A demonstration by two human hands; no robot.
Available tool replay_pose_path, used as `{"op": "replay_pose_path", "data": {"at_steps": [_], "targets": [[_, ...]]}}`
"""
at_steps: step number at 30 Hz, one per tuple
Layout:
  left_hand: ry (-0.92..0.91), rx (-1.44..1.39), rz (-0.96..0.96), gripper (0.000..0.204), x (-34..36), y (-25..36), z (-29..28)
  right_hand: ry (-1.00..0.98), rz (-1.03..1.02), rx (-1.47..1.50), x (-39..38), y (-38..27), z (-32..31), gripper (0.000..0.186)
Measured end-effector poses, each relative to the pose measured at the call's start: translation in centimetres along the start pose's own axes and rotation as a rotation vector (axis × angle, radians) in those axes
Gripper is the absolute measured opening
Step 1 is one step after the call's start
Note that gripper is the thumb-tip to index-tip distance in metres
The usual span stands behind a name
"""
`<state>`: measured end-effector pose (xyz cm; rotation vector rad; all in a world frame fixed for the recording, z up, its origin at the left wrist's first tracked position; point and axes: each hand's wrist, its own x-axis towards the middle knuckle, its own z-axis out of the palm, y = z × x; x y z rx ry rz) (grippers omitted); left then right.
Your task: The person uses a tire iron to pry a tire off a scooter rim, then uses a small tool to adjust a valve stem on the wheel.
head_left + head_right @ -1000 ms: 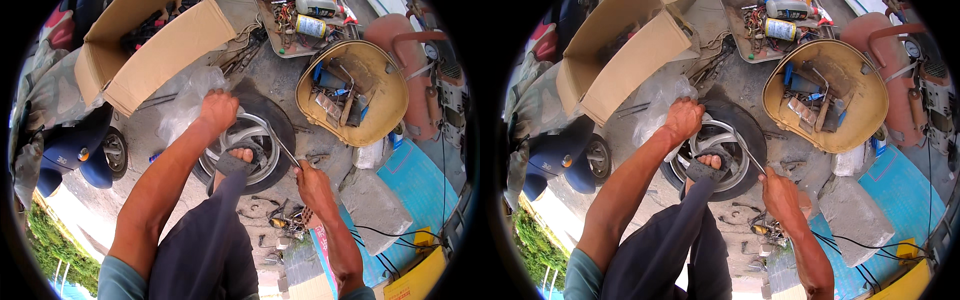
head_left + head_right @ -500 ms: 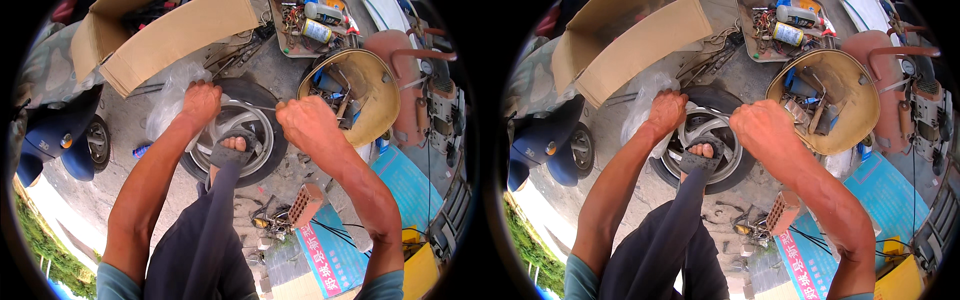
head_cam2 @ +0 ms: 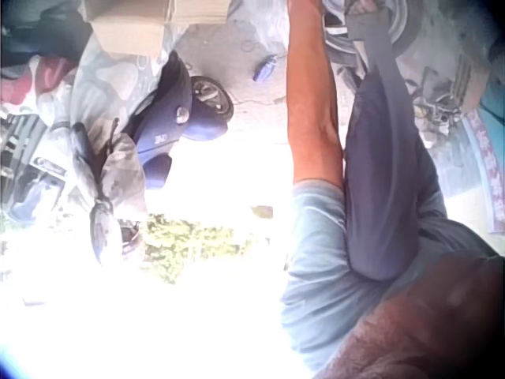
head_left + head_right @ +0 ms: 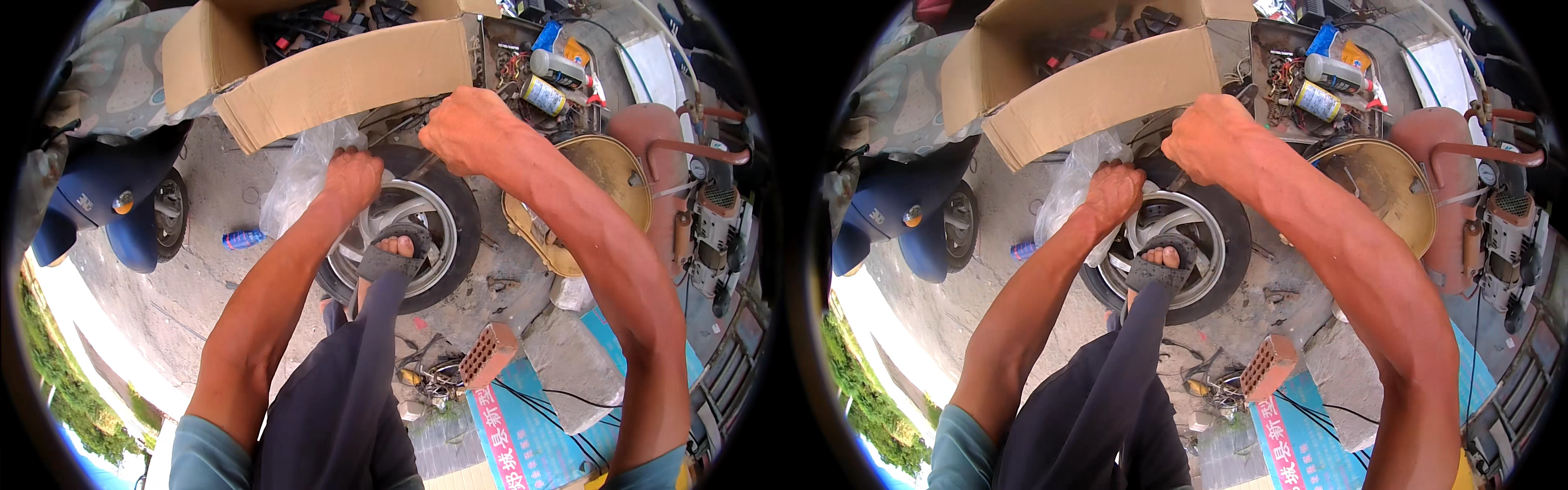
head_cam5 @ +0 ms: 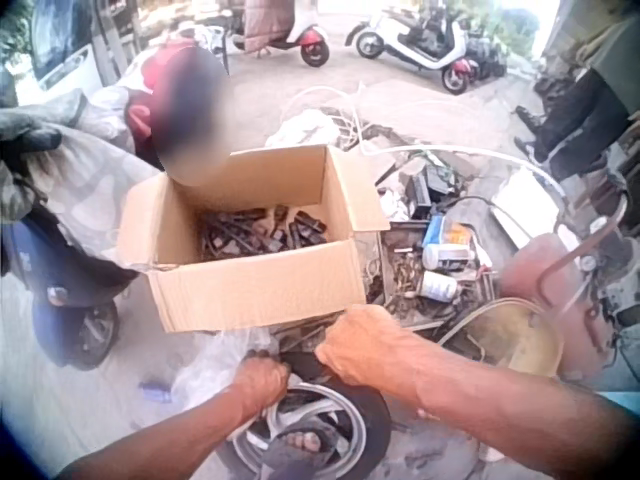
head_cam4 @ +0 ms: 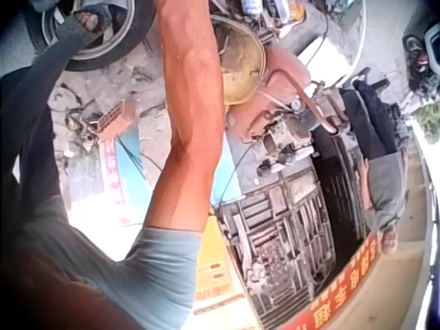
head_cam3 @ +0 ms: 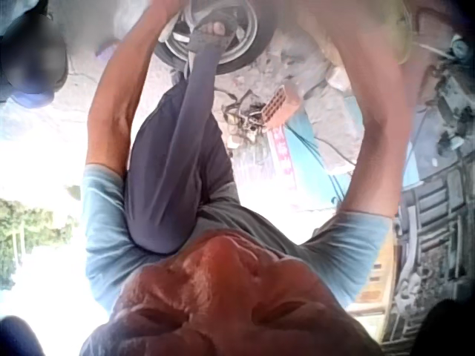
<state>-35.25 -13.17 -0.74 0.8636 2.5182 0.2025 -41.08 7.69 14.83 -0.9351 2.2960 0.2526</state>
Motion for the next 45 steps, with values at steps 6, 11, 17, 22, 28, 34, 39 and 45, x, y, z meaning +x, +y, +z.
{"op": "replay_pose_path", "data": {"at_steps": [6, 11, 17, 22, 28, 34, 39, 45], "targets": [[-0.006, -0.02, -0.032, 0.014, 0.4, 1.0, 0.0, -0.007, -0.082, 0.021, 3.8, 5.9, 3.0, 0.015], [0.014, -0.027, -0.016, 0.014, 0.5, 1.2, -0.6, 0.045, -0.096, -0.039, 1.1, 3.3, 2.6, 0.01], [0.022, -0.037, -0.016, 0.011, 0.2, 0.1, 0.4, 0.285, -0.194, -0.132, 0.9, -1.7, 1.9, 0.01], [0.04, -0.123, -0.051, 0.015, 0.8, 0.3, 0.7, 0.227, -0.332, -0.214, 7.4, 0.9, -0.4, 0.01], [-0.094, -0.133, -0.149, 0.013, 0.2, -0.2, -1.0, 0.215, -0.33, -0.146, 5.6, 0.1, -0.4, 0.017], [-0.04, -0.173, -0.186, 0.015, -0.3, -0.9, -0.3, 0.16, -0.174, 0.082, 4.1, 3.2, 3.6, 0.021], [-0.027, -0.176, -0.161, 0.015, 0.0, -0.7, -0.9, 0.104, -0.223, 0.088, 7.0, 6.0, 3.3, 0.03], [-0.074, -0.166, -0.128, 0.017, 0.1, -1.4, -1.1, 0.331, -0.257, 0.166, 9.4, 7.2, 6.5, 0.031]]}}
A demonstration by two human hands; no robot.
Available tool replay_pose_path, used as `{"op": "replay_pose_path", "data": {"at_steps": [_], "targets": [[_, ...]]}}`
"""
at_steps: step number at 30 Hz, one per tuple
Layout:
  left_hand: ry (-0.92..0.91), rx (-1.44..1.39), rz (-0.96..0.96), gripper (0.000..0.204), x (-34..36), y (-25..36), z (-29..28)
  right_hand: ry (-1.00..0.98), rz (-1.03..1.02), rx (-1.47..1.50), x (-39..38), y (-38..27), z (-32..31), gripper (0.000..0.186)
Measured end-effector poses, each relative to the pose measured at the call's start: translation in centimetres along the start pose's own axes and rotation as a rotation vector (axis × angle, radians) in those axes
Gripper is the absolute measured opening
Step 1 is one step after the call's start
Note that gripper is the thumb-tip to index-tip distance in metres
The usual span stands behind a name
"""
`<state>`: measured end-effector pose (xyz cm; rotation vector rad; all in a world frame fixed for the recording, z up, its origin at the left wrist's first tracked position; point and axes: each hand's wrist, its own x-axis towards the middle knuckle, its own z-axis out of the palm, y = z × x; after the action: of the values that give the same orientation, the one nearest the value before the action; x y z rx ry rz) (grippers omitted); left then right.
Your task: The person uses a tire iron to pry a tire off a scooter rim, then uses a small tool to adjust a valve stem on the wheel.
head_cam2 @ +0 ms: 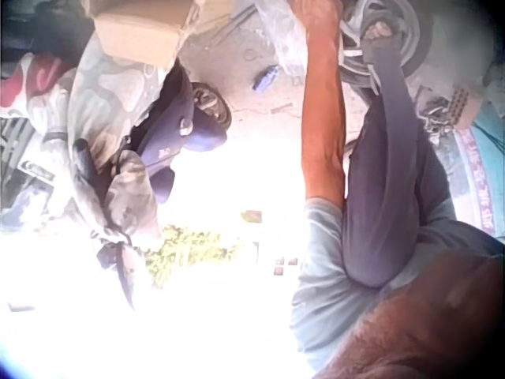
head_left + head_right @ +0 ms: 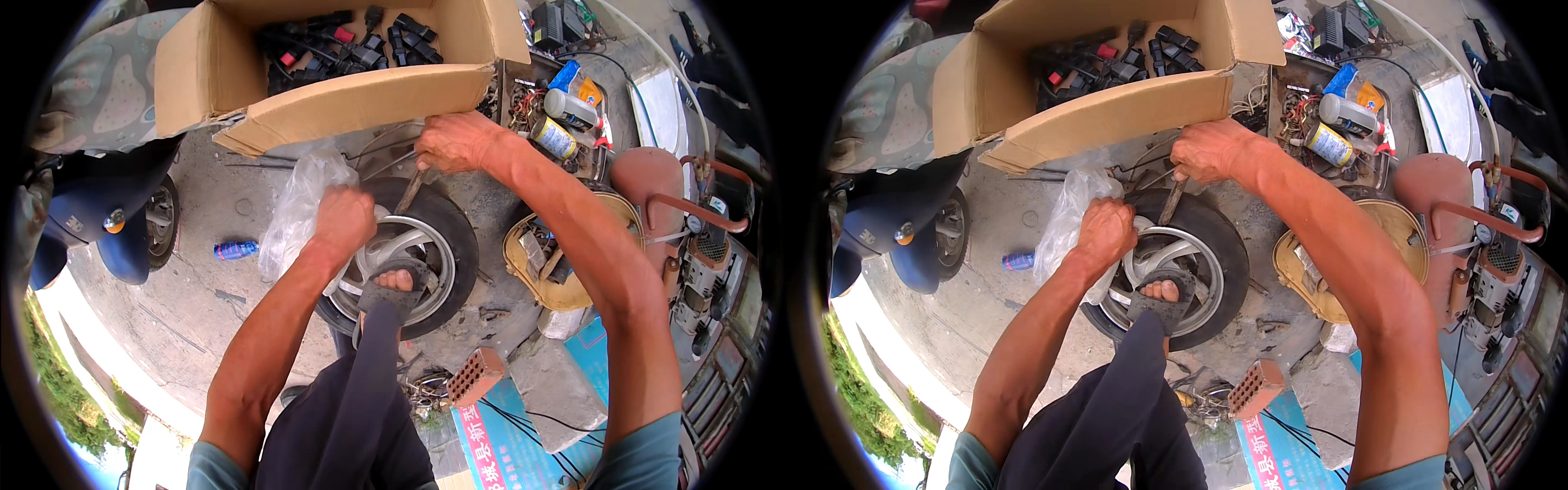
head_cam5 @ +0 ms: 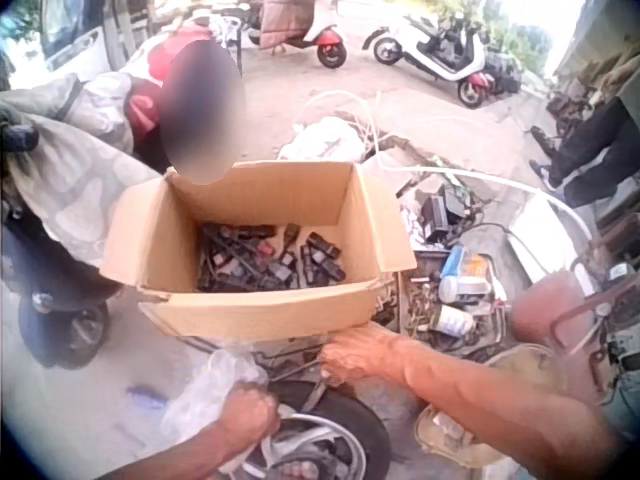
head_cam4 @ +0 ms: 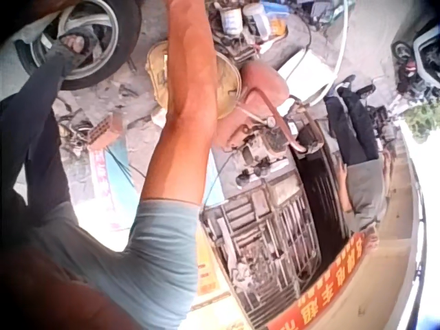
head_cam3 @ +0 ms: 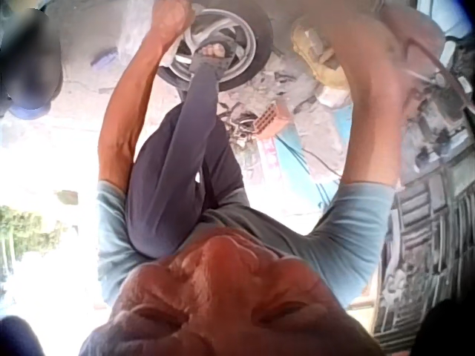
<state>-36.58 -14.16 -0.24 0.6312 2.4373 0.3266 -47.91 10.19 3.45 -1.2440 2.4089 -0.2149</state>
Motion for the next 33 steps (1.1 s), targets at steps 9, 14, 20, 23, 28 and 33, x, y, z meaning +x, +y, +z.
{"op": "replay_pose_path", "data": {"at_steps": [9, 14, 20, 23, 28, 33], "targets": [[0.086, -0.012, 0.008, 0.011, 0.0, 0.4, 0.5, 0.549, 0.127, 0.09, 1.5, -0.4, 9.4, 0.023], [0.087, -0.03, 0.003, 0.012, -0.1, 0.1, 0.8, 0.483, 0.169, 0.15, 2.3, -0.7, 11.6, 0.02], [0.08, -0.021, 0.004, 0.01, -0.2, -0.3, 0.5, 0.507, 0.23, 0.222, 3.1, -1.8, 10.9, 0.02], [0.075, -0.017, 0.006, 0.009, 0.0, 0.0, 0.3, 0.471, 0.248, 0.191, 3.1, -1.5, 11.8, 0.022], [0.048, 0.158, 0.017, 0.006, 0.0, 1.5, -0.8, 0.544, 0.235, 0.213, 2.8, -1.1, 12.0, 0.031], [-0.004, 0.276, 0.018, 0.008, -1.6, 3.2, -1.4, 0.517, 0.219, 0.193, 2.7, -1.1, 11.9, 0.031]]}}
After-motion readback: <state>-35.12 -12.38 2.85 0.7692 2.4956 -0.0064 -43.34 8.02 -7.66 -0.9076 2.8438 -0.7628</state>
